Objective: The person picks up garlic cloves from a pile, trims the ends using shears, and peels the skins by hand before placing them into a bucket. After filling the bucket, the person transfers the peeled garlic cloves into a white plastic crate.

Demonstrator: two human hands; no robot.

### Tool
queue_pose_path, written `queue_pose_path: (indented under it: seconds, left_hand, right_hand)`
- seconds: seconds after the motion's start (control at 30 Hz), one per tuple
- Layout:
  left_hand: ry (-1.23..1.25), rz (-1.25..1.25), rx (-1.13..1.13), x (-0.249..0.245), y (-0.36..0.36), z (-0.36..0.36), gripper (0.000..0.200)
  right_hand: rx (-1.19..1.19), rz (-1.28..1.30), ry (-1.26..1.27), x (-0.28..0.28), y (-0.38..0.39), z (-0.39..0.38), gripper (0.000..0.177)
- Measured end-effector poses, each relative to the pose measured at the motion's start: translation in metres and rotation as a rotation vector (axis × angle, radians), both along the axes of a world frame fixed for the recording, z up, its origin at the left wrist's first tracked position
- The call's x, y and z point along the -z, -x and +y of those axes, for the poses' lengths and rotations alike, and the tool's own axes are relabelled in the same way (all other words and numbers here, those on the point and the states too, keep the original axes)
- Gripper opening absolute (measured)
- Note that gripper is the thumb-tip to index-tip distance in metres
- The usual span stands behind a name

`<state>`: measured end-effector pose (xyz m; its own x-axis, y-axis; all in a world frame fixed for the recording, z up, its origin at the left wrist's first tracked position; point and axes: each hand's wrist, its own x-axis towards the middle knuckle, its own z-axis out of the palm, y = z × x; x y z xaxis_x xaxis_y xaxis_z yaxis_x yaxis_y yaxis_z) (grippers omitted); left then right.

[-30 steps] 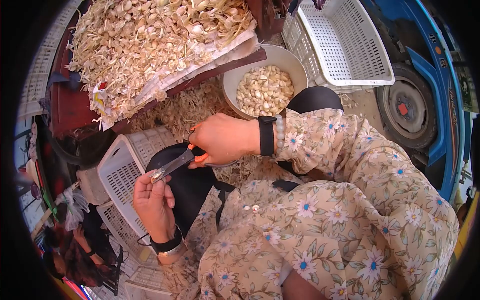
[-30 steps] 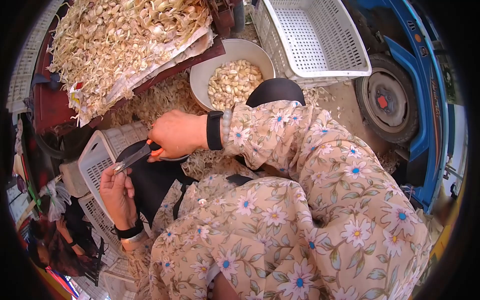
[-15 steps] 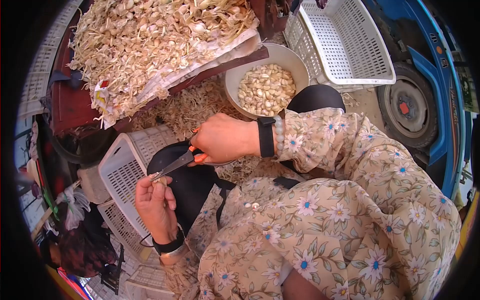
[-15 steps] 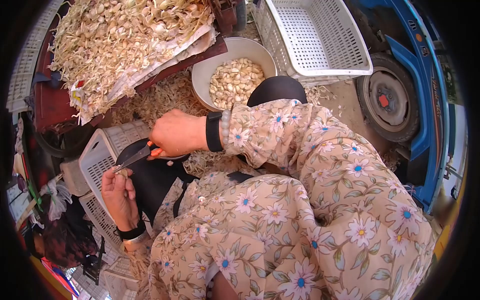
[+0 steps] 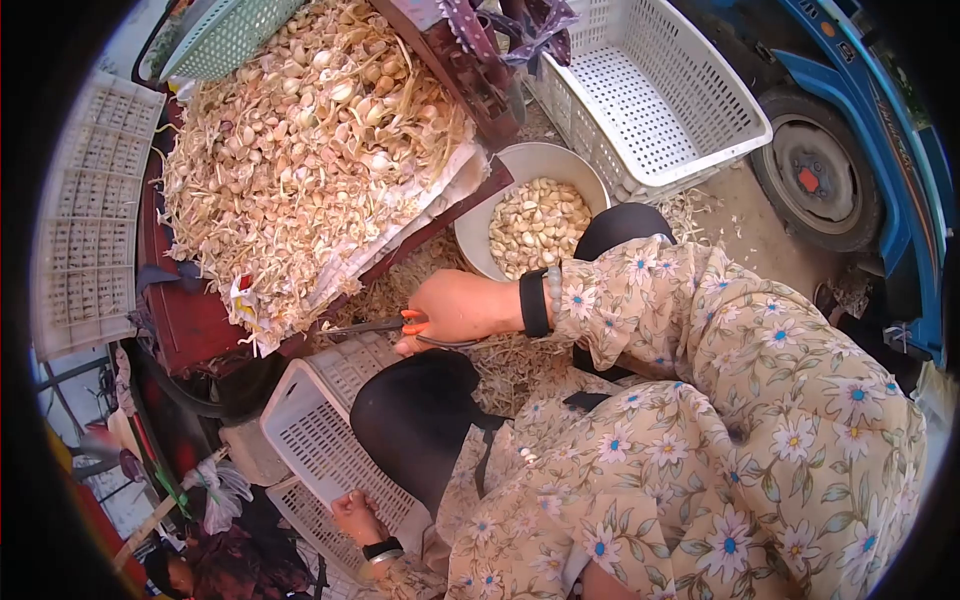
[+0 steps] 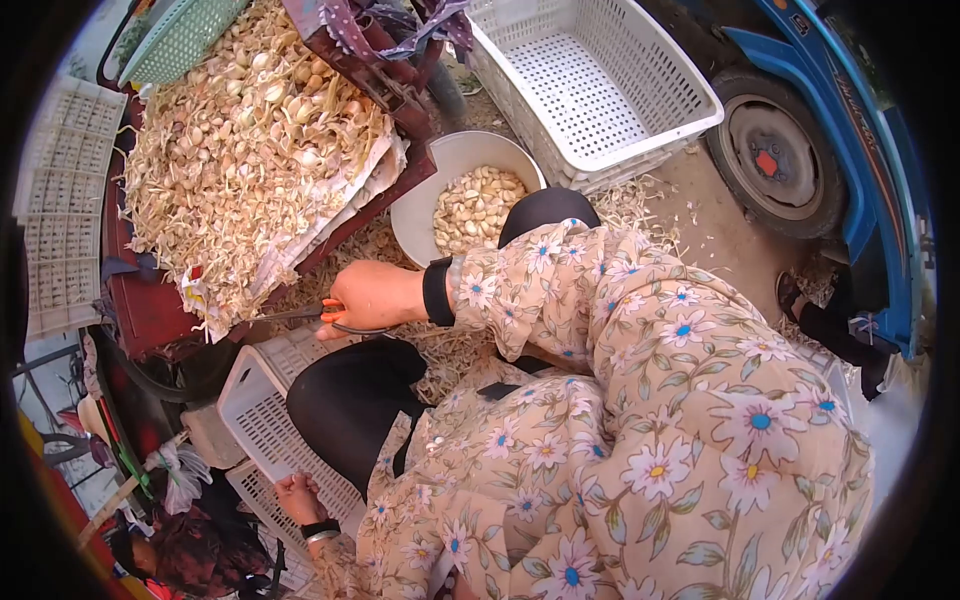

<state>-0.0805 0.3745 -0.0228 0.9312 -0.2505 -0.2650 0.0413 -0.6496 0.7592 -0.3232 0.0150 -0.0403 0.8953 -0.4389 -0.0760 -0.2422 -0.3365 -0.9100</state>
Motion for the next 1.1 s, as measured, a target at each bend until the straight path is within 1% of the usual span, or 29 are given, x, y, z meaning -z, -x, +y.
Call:
queue_pose_path:
  seconds: [0.07,0.13,0.23,0.3,0.33,0.37,0.4,0.43,0.5,0.53,0.6,0.67,0.77,0.87,0.9,1.0,1.1]
  left_hand:
    - [-0.247,0.087,-0.061,0.024,-0.016,0.039,0.014]
    - [-0.729,0.145,0.010,0.054,-0.045,0.089,0.008]
    - [-1.143,-0.302,0.584,0.054,-0.073,0.092,0.012]
    - [-0.710,-0.393,0.385,0.045,-0.096,0.033,0.021]
    - [-0.591,-0.568,0.409,0.018,-0.077,-0.029,0.017]
    - [-0.446,-0.649,0.440,0.002,-0.075,-0.079,0.016]
    - [-0.145,-0.475,0.461,-0.011,-0.073,-0.129,0.017]
    - [-0.014,-0.505,0.566,-0.026,-0.062,-0.178,0.017]
    - [0.152,-0.431,0.675,-0.039,-0.054,-0.264,0.015]
    - [0.170,-0.363,0.739,-0.041,-0.053,-0.303,0.015]
    - [0.174,-0.322,0.848,-0.041,-0.041,-0.372,0.018]
    - [0.099,-0.327,0.904,-0.029,-0.044,-0.424,0.025]
    - [-0.067,-0.677,0.996,-0.017,-0.042,-0.471,0.036]
    - [-0.268,-0.904,1.025,-0.017,-0.029,-0.481,0.039]
    - [-0.315,-0.997,1.029,-0.023,-0.019,-0.475,0.032]
    - [-0.265,-0.955,1.113,-0.013,-0.029,-0.455,0.026]
    - [-0.263,-0.786,1.056,-0.020,-0.033,-0.429,0.022]
  right_hand:
    - [0.033,-0.019,-0.001,0.003,0.000,-0.001,0.057]
    - [0.073,-0.032,0.000,0.005,0.000,-0.006,0.056]
    - [0.122,-0.052,-0.014,0.005,-0.001,-0.011,0.054]
    - [0.153,-0.096,-0.018,0.007,-0.003,-0.015,0.053]
    - [0.161,-0.101,-0.047,0.007,-0.003,-0.016,0.053]
    - [0.170,-0.105,-0.073,0.007,-0.004,-0.018,0.053]
    - [0.179,-0.109,-0.100,0.008,-0.005,-0.020,0.053]
    - [0.189,-0.110,-0.061,0.010,-0.008,-0.023,0.052]
    - [0.189,-0.109,-0.141,0.003,-0.007,-0.028,0.051]
    - [0.190,-0.109,-0.183,0.000,-0.007,-0.030,0.051]
    - [0.235,-0.183,-0.207,-0.002,-0.007,-0.033,0.051]
    - [0.270,-0.225,-0.271,0.002,-0.010,-0.038,0.054]
    - [0.312,-0.202,-0.287,0.000,-0.011,-0.042,0.053]
    - [0.315,-0.193,-0.299,-0.001,-0.011,-0.045,0.052]
    - [0.314,-0.194,-0.287,-0.002,-0.011,-0.045,0.052]
    - [0.318,-0.184,-0.283,-0.003,-0.013,-0.046,0.052]
    - [0.310,-0.160,-0.316,-0.011,-0.007,-0.047,0.052]
